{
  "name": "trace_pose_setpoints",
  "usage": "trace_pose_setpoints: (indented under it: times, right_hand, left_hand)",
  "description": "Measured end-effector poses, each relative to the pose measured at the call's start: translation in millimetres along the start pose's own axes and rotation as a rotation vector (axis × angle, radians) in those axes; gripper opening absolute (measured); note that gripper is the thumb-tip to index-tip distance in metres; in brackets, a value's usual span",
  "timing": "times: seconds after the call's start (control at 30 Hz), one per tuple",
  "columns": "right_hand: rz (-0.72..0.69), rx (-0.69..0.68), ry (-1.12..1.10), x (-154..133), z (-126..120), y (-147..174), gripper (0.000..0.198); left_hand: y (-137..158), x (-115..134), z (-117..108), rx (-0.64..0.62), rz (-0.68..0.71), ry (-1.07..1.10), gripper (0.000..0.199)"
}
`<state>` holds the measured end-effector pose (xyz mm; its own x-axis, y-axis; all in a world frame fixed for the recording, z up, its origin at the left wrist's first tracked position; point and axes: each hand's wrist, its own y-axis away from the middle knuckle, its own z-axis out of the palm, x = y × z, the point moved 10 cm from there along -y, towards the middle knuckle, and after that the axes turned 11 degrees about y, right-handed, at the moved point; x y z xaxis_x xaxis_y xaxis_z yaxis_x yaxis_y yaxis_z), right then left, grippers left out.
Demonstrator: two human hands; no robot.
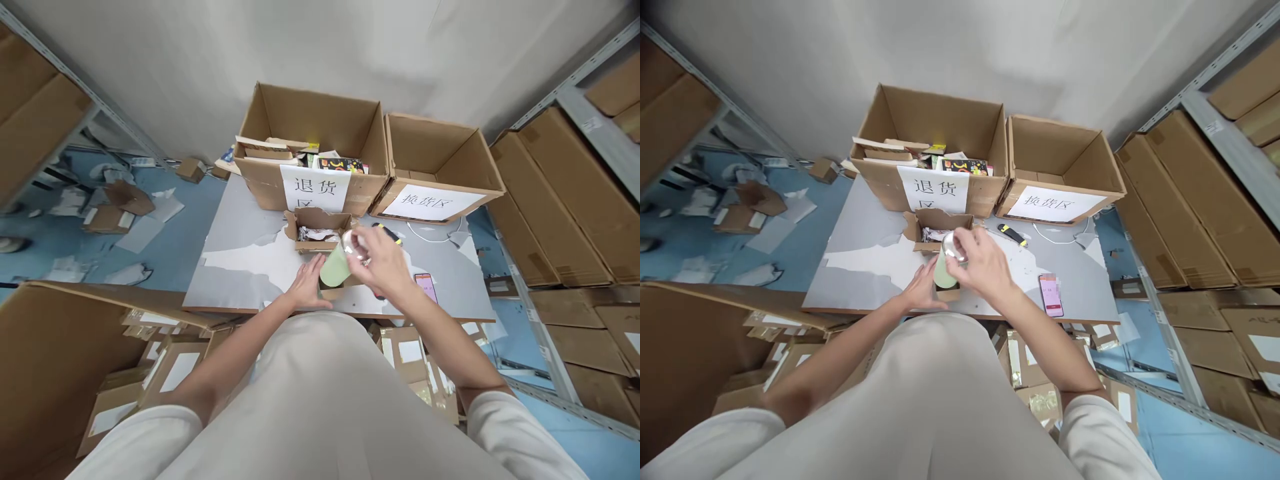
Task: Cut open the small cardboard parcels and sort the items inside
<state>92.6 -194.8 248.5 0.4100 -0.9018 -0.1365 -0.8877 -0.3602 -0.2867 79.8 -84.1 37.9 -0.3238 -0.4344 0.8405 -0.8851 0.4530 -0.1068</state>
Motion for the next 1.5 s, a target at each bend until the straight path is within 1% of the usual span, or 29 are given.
trace_pose_setpoints:
  times: [0.03,0.07,0.1,0.13,0.17,0.2,0.23,0.27,0.3,0.37,0.4,0.43,0.47,0.53,0.7,0.8,0.9,1.0,1.03,1.17,1.23,1.3,1.4,1.47,1.5]
  right_hand:
    - [0.020,0.066,-0.045,9,-20,-7,0.031]
    - [0.044,0.119,-0.087,18,-37,-13,0.030]
    - [0.068,0.159,-0.127,27,-50,-19,0.030]
    - [0.093,0.187,-0.169,36,-59,-25,0.031]
    - [0.113,0.202,-0.219,44,-65,-29,0.033]
    - [0.122,0.206,-0.282,52,-67,-33,0.037]
    - [0.117,0.197,-0.363,58,-65,-37,0.042]
    - [0.100,0.174,-0.464,64,-60,-39,0.049]
    - [0.077,0.130,-0.582,69,-51,-41,0.056]
    - [0.056,0.008,-0.831,77,-28,-42,0.062]
    - [0.073,-0.043,-0.941,81,-15,-42,0.061]
    - [0.107,-0.075,-1.029,86,-4,-40,0.057]
    - [0.147,-0.085,-1.092,92,5,-39,0.053]
    - [0.210,-0.061,-1.150,100,15,-37,0.047]
    - [0.263,-0.019,-1.131,107,20,-39,0.050]
    - [0.264,0.001,-1.118,111,22,-39,0.059]
    - [0.261,-0.040,-1.064,113,28,-35,0.071]
    - [0.304,-0.102,-1.014,115,39,-29,0.072]
    - [0.317,-0.098,-1.029,116,42,-29,0.070]
    - [0.331,0.006,-1.144,121,48,-30,0.062]
    - [0.333,0.021,-1.143,121,51,-31,0.062]
    - [0.334,0.012,-1.101,119,52,-30,0.067]
    - [0.336,-0.012,-0.977,119,48,-27,0.074]
    - [0.319,-0.011,-0.935,118,43,-25,0.073]
    - [0.310,0.000,-0.948,118,41,-24,0.070]
  left_hand:
    - [0,15,-9,0.067,0.035,0.023,0.132]
    - [-1,33,-19,0.158,0.078,0.065,0.136]
    - [-1,50,-30,0.273,0.116,0.122,0.134]
    - [-1,63,-40,0.388,0.135,0.192,0.126]
    - [-1,73,-46,0.486,0.132,0.287,0.114]
    - [-2,78,-50,0.560,0.119,0.407,0.103]
    - [-4,81,-48,0.588,0.099,0.537,0.093]
    - [-7,82,-43,0.572,0.077,0.675,0.085]
    - [-10,82,-35,0.515,0.056,0.802,0.079]
    - [-15,85,-15,0.339,0.017,1.000,0.069]
    - [-15,86,-7,0.268,0.000,1.069,0.066]
    - [-14,87,-1,0.222,-0.018,1.120,0.064]
    - [-13,86,3,0.203,-0.035,1.158,0.064]
    - [-11,85,7,0.204,-0.072,1.199,0.065]
    - [-11,84,18,0.209,-0.165,1.225,0.059]
    - [-10,79,21,0.271,-0.221,1.286,0.056]
    - [-9,75,21,0.351,-0.272,1.350,0.052]
    - [-7,72,22,0.388,-0.316,1.341,0.052]
    - [-7,71,23,0.387,-0.324,1.330,0.054]
    - [-7,73,23,0.377,-0.306,1.263,0.063]
    - [-6,72,22,0.390,-0.300,1.231,0.067]
    - [-4,69,21,0.404,-0.309,1.223,0.064]
    - [0,68,23,0.389,-0.337,1.289,0.059]
    - [1,69,30,0.343,-0.385,1.385,0.060]
    - [2,69,32,0.323,-0.412,1.425,0.061]
